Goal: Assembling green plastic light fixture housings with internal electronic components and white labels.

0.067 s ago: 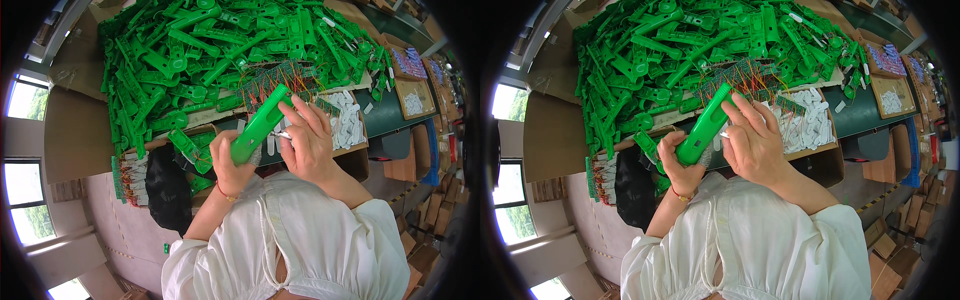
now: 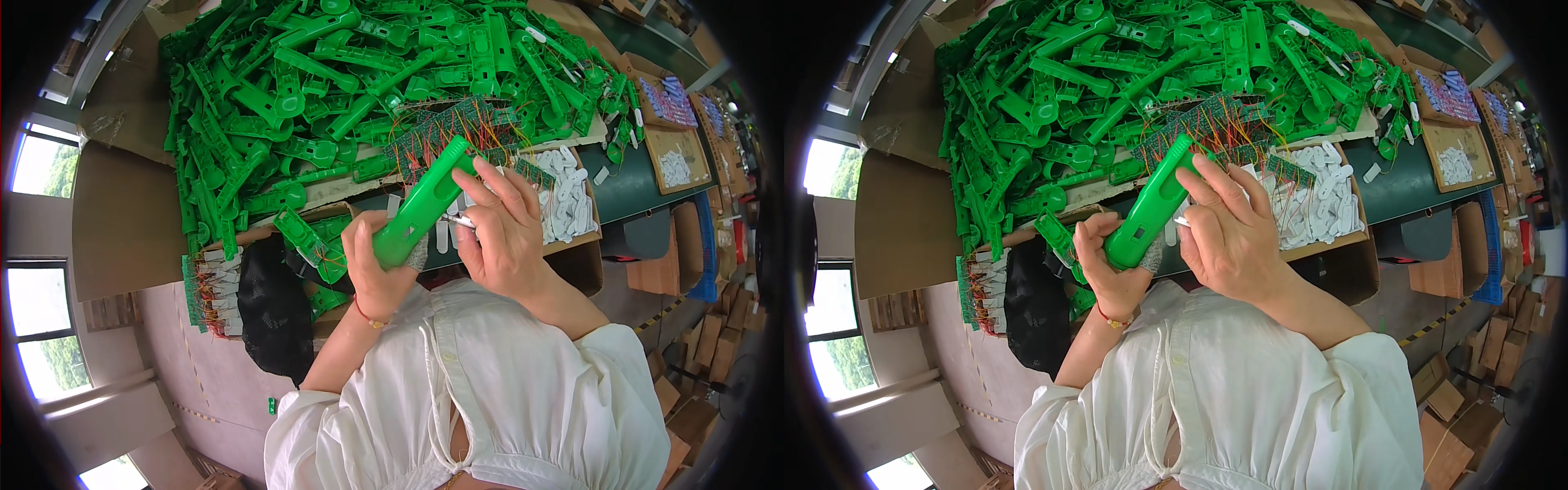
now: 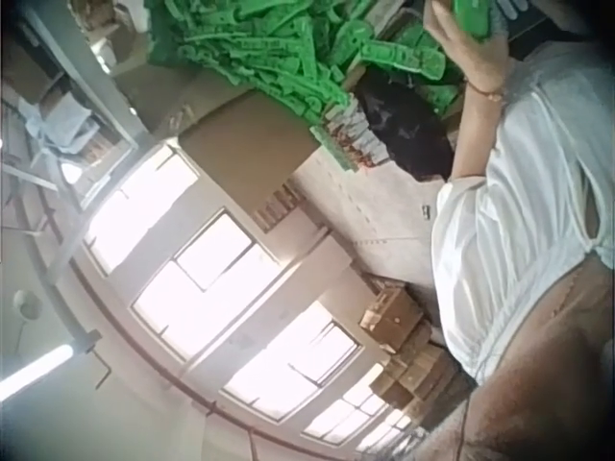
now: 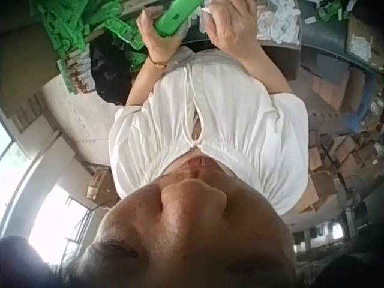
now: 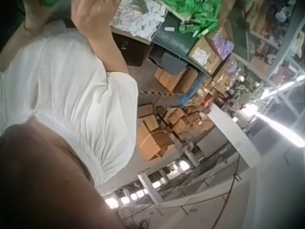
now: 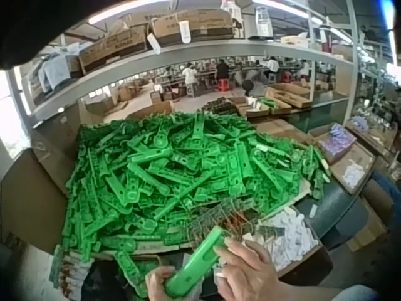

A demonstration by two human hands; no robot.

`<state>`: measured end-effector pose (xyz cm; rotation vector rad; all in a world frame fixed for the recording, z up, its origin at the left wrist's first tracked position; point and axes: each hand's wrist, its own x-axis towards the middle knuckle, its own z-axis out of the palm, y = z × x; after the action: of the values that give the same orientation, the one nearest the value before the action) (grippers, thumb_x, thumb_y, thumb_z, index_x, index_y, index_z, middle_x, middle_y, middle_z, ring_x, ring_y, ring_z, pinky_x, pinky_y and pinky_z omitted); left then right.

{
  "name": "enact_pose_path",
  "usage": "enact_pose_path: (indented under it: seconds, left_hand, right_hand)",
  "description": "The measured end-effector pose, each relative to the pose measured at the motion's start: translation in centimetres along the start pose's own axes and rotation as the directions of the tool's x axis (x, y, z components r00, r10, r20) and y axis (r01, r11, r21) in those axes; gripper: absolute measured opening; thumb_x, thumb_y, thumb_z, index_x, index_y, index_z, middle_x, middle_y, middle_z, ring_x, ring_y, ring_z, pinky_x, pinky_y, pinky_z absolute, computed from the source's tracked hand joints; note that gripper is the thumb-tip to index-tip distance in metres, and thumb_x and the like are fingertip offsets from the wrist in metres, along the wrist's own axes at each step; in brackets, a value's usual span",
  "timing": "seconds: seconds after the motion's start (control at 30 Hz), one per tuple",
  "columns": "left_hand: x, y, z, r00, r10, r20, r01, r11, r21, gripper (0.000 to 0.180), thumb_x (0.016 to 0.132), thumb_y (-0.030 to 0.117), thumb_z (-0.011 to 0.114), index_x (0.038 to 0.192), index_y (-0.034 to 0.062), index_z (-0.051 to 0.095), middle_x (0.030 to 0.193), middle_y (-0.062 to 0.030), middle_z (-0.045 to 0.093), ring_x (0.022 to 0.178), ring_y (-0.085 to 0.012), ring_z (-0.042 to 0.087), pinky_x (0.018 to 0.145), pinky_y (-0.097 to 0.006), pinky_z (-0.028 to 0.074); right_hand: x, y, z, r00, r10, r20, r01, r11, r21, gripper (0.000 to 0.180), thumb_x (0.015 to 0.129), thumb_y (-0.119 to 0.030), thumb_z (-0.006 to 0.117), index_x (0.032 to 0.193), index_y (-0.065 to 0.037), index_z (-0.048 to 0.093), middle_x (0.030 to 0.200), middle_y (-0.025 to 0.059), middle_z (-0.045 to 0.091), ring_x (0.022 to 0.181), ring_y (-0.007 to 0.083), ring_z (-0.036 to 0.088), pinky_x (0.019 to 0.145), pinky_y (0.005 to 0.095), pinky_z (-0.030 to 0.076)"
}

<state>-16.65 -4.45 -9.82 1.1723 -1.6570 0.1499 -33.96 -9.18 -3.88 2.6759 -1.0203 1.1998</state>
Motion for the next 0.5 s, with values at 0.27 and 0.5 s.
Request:
enact_pose_path:
  seconds: [0.27, 0.5]
  left_hand:
    - [-0.2, 0.1, 0.4, 0.994, -0.106, 0.026, 0.107, 0.992, -0.069, 0.101, 0.060, -0.004, 0.076, 0.139, 0.0035, 0.014, 0.109, -0.0163, 0.049, 0.083, -0.0198, 0.054, 0.071, -0.029, 0.046]
    - [1.6, 1.2, -2.7, 0.750, -0.627, 0.210, 0.635, 0.592, -0.497, 0.081, 0.070, 0.005, 0.075, 0.135, 0.0024, 0.028, 0.106, -0.0102, 0.056, 0.093, -0.0166, 0.056, 0.076, -0.027, 0.046]
  right_hand:
    - [-0.2, 0.5, -0.1, 1.000, -0.001, -0.031, 0.002, 1.000, 0.020, 0.009, 0.080, -0.009, 0.053, 0.082, -0.002, 0.048, 0.108, 0.0160, 0.060, 0.109, 0.0325, 0.050, 0.092, 0.0444, 0.035]
    - [-0.3, 1.0, -0.5, 0.978, 0.189, -0.087, -0.123, 0.864, 0.489, 0.012, 0.082, -0.007, 0.052, 0.091, 0.001, 0.054, 0.100, 0.0141, 0.060, 0.096, 0.0322, 0.054, 0.085, 0.0389, 0.040]
